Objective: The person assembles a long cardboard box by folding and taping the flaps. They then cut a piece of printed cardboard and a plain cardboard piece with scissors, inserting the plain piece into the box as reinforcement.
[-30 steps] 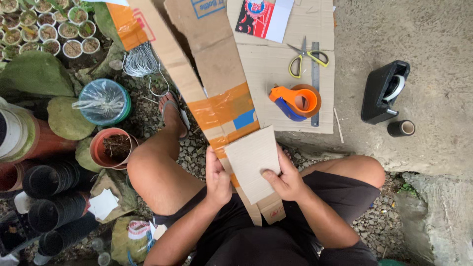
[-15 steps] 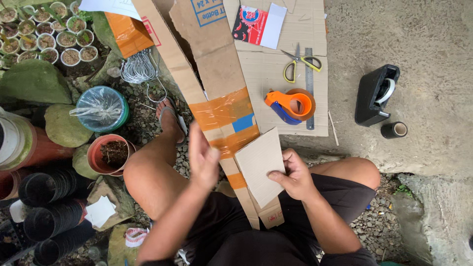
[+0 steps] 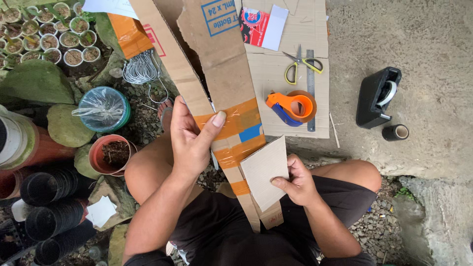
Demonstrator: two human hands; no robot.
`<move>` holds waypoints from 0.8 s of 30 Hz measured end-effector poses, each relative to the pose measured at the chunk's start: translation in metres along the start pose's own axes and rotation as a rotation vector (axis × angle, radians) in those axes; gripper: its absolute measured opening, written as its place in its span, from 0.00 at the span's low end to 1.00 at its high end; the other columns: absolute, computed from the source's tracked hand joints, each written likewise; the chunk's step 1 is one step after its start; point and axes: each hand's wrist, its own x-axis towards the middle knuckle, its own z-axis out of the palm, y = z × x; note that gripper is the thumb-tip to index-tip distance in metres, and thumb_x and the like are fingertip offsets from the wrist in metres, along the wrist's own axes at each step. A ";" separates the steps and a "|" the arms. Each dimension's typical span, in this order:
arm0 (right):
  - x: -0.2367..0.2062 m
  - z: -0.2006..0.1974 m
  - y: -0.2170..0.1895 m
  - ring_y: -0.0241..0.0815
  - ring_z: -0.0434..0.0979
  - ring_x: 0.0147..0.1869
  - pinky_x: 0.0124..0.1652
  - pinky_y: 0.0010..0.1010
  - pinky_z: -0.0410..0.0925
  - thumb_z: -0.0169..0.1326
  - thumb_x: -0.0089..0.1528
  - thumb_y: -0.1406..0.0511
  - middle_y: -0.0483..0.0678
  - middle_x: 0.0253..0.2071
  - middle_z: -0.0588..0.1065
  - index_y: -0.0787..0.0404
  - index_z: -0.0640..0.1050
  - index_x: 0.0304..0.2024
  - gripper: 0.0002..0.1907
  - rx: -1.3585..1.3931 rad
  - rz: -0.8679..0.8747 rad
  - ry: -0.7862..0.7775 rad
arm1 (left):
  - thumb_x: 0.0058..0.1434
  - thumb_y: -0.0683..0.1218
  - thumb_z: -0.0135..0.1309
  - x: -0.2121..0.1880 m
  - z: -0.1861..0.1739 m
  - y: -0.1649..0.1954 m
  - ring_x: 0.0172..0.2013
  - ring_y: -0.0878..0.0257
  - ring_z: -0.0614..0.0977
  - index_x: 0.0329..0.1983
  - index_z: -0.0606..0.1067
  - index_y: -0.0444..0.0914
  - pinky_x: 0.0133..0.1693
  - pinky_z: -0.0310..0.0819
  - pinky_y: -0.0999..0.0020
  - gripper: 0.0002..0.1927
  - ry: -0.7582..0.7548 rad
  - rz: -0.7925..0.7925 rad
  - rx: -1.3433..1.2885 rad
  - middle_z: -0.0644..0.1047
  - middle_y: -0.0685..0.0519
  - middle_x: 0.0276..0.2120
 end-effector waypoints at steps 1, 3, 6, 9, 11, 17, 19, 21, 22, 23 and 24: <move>0.001 0.000 0.000 0.29 0.71 0.49 0.50 0.26 0.68 0.61 0.64 0.71 0.44 0.45 0.74 0.61 0.68 0.48 0.15 -0.006 -0.003 0.001 | 0.69 0.38 0.58 0.000 -0.001 -0.001 0.56 0.65 0.77 0.63 0.64 0.35 0.60 0.71 0.67 0.22 0.002 0.005 0.005 0.76 0.49 0.56; 0.005 0.000 -0.003 0.29 0.71 0.49 0.50 0.27 0.68 0.61 0.64 0.71 0.44 0.45 0.74 0.61 0.68 0.47 0.15 -0.021 0.012 0.009 | 0.70 0.38 0.58 0.003 -0.004 -0.005 0.58 0.64 0.77 0.64 0.64 0.35 0.63 0.70 0.66 0.23 -0.011 0.028 0.034 0.76 0.49 0.57; 0.018 0.002 -0.012 0.29 0.72 0.48 0.48 0.26 0.69 0.61 0.63 0.71 0.44 0.44 0.74 0.62 0.69 0.46 0.14 -0.114 0.074 0.022 | 0.69 0.40 0.57 0.012 -0.011 -0.015 0.58 0.63 0.77 0.67 0.62 0.35 0.64 0.70 0.65 0.26 -0.006 0.005 -0.051 0.75 0.49 0.58; 0.039 0.008 -0.022 0.29 0.72 0.46 0.46 0.25 0.69 0.62 0.63 0.70 0.43 0.42 0.74 0.61 0.69 0.46 0.15 -0.248 0.102 0.034 | 0.70 0.41 0.56 0.021 -0.014 -0.032 0.59 0.61 0.76 0.68 0.60 0.35 0.64 0.69 0.61 0.27 0.044 0.013 -0.166 0.74 0.47 0.59; 0.059 0.013 -0.030 0.29 0.71 0.47 0.47 0.25 0.69 0.63 0.64 0.69 0.43 0.43 0.73 0.61 0.67 0.46 0.16 -0.204 0.058 0.048 | 0.72 0.43 0.55 0.025 -0.016 -0.038 0.62 0.60 0.73 0.70 0.58 0.33 0.67 0.65 0.59 0.28 0.084 0.055 -0.114 0.72 0.46 0.61; 0.100 -0.006 -0.111 0.36 0.75 0.54 0.50 0.31 0.71 0.62 0.62 0.64 0.50 0.52 0.75 0.60 0.67 0.44 0.17 -0.648 -0.064 -0.079 | 0.75 0.56 0.57 0.020 -0.033 0.022 0.74 0.53 0.58 0.78 0.50 0.40 0.75 0.47 0.60 0.40 0.148 0.752 0.900 0.58 0.44 0.74; 0.116 -0.011 -0.155 0.41 0.77 0.45 0.43 0.37 0.71 0.66 0.59 0.60 0.52 0.42 0.78 0.58 0.70 0.41 0.18 -1.114 0.187 -0.109 | 0.68 0.61 0.64 0.025 -0.034 0.054 0.75 0.45 0.58 0.77 0.51 0.38 0.77 0.47 0.53 0.47 -0.157 0.796 1.225 0.58 0.37 0.73; 0.133 -0.006 -0.198 0.48 0.77 0.41 0.39 0.41 0.70 0.63 0.60 0.59 0.54 0.56 0.77 0.59 0.69 0.40 0.17 -1.251 -0.054 -0.300 | 0.55 0.64 0.68 0.032 -0.024 0.070 0.71 0.40 0.63 0.75 0.55 0.35 0.74 0.52 0.48 0.55 -0.492 0.638 1.473 0.63 0.33 0.68; 0.143 -0.002 -0.219 0.51 0.77 0.42 0.39 0.42 0.69 0.64 0.59 0.60 0.54 0.52 0.77 0.60 0.68 0.40 0.18 -1.300 -0.173 -0.392 | 0.45 0.65 0.69 0.041 -0.016 0.069 0.67 0.41 0.67 0.74 0.57 0.34 0.69 0.56 0.48 0.60 -0.613 0.557 1.612 0.67 0.33 0.64; 0.149 0.003 -0.239 0.54 0.78 0.43 0.39 0.44 0.68 0.64 0.58 0.60 0.54 0.48 0.78 0.60 0.67 0.40 0.20 -1.343 -0.294 -0.483 | 0.35 0.66 0.70 0.048 -0.009 0.068 0.64 0.41 0.71 0.73 0.58 0.34 0.65 0.59 0.48 0.65 -0.740 0.470 1.746 0.71 0.34 0.61; 0.150 0.010 -0.255 0.55 0.78 0.42 0.38 0.45 0.68 0.64 0.57 0.60 0.52 0.44 0.78 0.60 0.69 0.41 0.20 -1.399 -0.293 -0.523 | 0.40 0.65 0.71 0.054 -0.005 0.065 0.60 0.44 0.75 0.76 0.55 0.37 0.63 0.65 0.52 0.64 -0.856 -0.006 1.775 0.75 0.37 0.57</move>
